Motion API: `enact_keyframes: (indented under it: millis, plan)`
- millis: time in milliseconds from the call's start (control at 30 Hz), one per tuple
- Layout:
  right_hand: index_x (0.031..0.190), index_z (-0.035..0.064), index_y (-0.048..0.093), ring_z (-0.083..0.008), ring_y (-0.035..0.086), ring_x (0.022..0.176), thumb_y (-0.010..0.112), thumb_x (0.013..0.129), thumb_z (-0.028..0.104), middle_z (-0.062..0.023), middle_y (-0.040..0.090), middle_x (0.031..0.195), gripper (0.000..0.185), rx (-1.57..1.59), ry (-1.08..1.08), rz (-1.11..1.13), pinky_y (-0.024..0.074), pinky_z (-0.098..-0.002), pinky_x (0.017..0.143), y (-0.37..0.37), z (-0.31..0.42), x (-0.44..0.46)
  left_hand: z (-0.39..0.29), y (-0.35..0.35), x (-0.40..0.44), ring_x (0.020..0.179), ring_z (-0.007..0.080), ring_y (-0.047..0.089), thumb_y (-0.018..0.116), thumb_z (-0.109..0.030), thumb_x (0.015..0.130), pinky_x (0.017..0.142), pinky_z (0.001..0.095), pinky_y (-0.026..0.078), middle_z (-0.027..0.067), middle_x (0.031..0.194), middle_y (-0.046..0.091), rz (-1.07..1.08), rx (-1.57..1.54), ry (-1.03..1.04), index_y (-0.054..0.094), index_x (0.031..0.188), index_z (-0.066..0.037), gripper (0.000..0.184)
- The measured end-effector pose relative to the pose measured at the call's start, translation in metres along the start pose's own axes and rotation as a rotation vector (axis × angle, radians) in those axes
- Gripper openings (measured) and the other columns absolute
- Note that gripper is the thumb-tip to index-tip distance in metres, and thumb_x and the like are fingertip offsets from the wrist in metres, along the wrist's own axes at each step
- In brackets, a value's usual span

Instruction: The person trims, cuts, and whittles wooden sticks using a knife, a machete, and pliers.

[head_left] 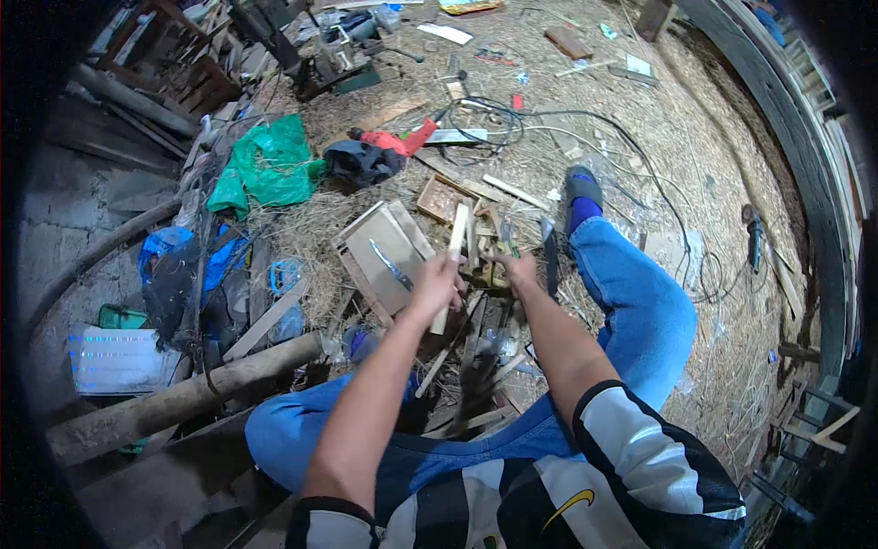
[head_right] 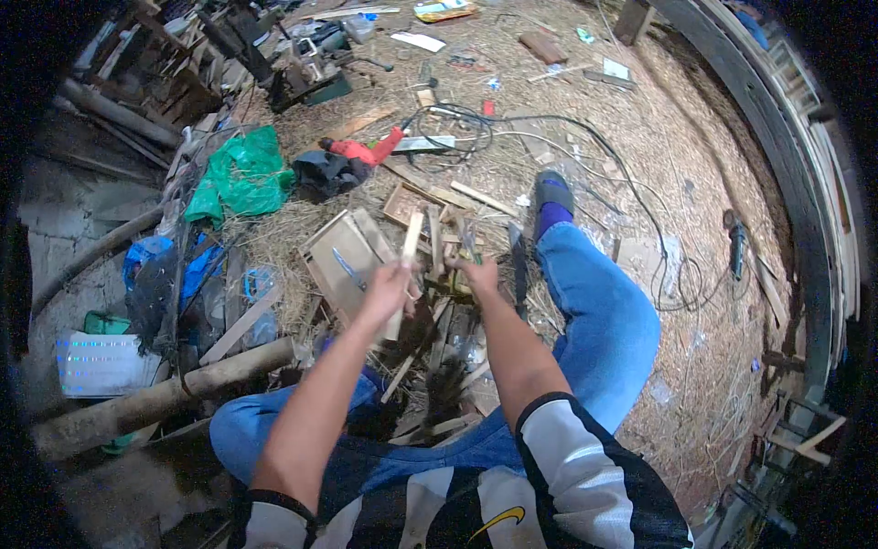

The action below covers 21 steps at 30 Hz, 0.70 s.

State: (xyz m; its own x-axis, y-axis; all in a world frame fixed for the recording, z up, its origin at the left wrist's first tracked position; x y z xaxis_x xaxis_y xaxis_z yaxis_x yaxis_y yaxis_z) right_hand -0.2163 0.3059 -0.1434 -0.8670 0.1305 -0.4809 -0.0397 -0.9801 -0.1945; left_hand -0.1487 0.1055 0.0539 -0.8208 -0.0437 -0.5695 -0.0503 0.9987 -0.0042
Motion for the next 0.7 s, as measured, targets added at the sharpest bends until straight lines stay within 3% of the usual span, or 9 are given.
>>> enact_keyframes:
  millis: [133,233,267,333,367,467,533,633,700]
  plan:
    - [0.094,-0.0057,0.070,-0.0249,0.068,0.076,0.090,0.061,0.043,-0.0160,0.072,0.085,0.062,-0.269,0.172,-0.064,0.0519,-0.0404,0.072,-0.047,-0.045,-0.019,0.074,0.064,0.007,0.050,0.0138,0.056,0.051,-0.034,0.105,0.046,0.0295,0.047,0.0040,0.072,0.059,-0.026,-0.023,-0.183,0.060,0.110,-0.006,0.029]
    - [0.108,-0.0059,0.071,-0.0366,0.069,0.107,0.083,0.062,0.059,-0.0274,0.070,0.112,0.080,-0.587,0.338,0.147,0.0517,-0.0429,0.093,-0.060,-0.048,-0.029,0.112,0.090,-0.002,0.056,0.0146,0.058,0.058,-0.034,0.102,0.052,0.0317,0.048,0.0047,0.072,0.060,-0.045,-0.043,-0.247,0.060,0.107,-0.005,0.030]
    - [0.108,-0.0059,0.071,-0.0366,0.069,0.107,0.083,0.062,0.059,-0.0274,0.070,0.112,0.080,-0.586,0.340,0.148,0.0517,-0.0429,0.093,-0.064,-0.041,-0.036,0.134,0.094,0.004,0.059,0.0155,0.060,0.060,-0.034,0.101,0.055,0.0332,0.048,0.0055,0.072,0.062,-0.070,0.013,-0.235,0.061,0.107,-0.004,0.031]
    - [0.111,0.0051,0.074,-0.0361,0.069,0.105,0.079,0.069,0.057,-0.0225,0.071,0.112,0.067,-0.601,0.147,0.245,0.0520,-0.0431,0.092,-0.067,-0.023,-0.055,0.163,0.098,0.006,0.062,0.0169,0.061,0.061,-0.034,0.100,0.058,0.0344,0.049,0.0069,0.073,0.064,-0.113,0.110,-0.183,0.063,0.104,-0.002,0.033]
    - [0.116,0.0172,0.074,-0.0366,0.069,0.103,0.075,0.074,0.056,-0.0187,0.072,0.110,0.057,-0.619,0.132,0.210,0.0512,-0.0430,0.091,-0.068,-0.030,-0.056,0.176,0.098,0.007,0.064,0.0182,0.062,0.062,-0.034,0.099,0.061,0.0356,0.049,0.0083,0.074,0.066,-0.155,0.205,-0.132,0.065,0.101,0.000,0.034]
    - [0.115,0.0175,0.075,-0.0365,0.069,0.102,0.076,0.075,0.051,-0.0191,0.073,0.108,0.053,-0.551,0.199,0.116,0.0508,-0.0437,0.092,-0.079,-0.047,-0.053,0.209,0.091,0.015,0.068,0.0204,0.064,0.063,-0.033,0.098,0.067,0.0374,0.049,0.0104,0.076,0.069,-0.171,0.433,-0.093,0.068,0.093,0.002,0.035]
    - [0.113,0.0112,0.074,-0.0343,0.069,0.102,0.078,0.075,0.044,-0.0181,0.072,0.111,0.050,-0.498,0.248,0.225,0.0511,-0.0435,0.092,-0.080,-0.013,-0.062,0.220,0.088,0.022,0.070,0.0218,0.064,0.064,-0.033,0.097,0.068,0.0380,0.049,0.0113,0.076,0.069,-0.181,0.416,-0.093,0.068,0.093,0.001,0.034]
    - [0.117,0.0086,0.069,-0.0336,0.066,0.109,0.075,0.080,0.033,-0.0182,0.069,0.115,0.045,-0.776,0.229,0.248,0.0522,-0.0457,0.091,-0.070,-0.046,-0.052,0.226,0.083,0.024,0.072,0.0252,0.065,0.065,-0.032,0.096,0.070,0.0395,0.049,0.0130,0.076,0.069,-0.206,0.437,-0.087,0.069,0.093,0.000,0.033]
    - [0.129,0.0071,0.057,-0.0361,0.060,0.116,0.071,0.082,0.024,-0.0201,0.063,0.121,0.052,-0.948,0.257,-0.050,0.0507,-0.0475,0.096,-0.067,-0.054,-0.051,0.232,0.082,0.027,0.076,0.0304,0.066,0.066,-0.031,0.093,0.074,0.0412,0.050,0.0152,0.079,0.069,-0.249,0.483,-0.098,0.069,0.097,-0.001,0.031]
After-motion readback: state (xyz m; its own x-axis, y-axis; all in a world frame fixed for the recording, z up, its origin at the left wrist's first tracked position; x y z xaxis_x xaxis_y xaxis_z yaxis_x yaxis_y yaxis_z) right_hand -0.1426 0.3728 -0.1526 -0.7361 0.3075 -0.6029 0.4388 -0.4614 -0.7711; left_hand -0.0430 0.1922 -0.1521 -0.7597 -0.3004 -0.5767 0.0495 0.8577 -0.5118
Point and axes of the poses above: each hand's wrist, its own x-axis towards the middle knuckle, its own y-axis out of the palm, z = x × y, the point moved 1 cm from there along x, towards the middle knuckle
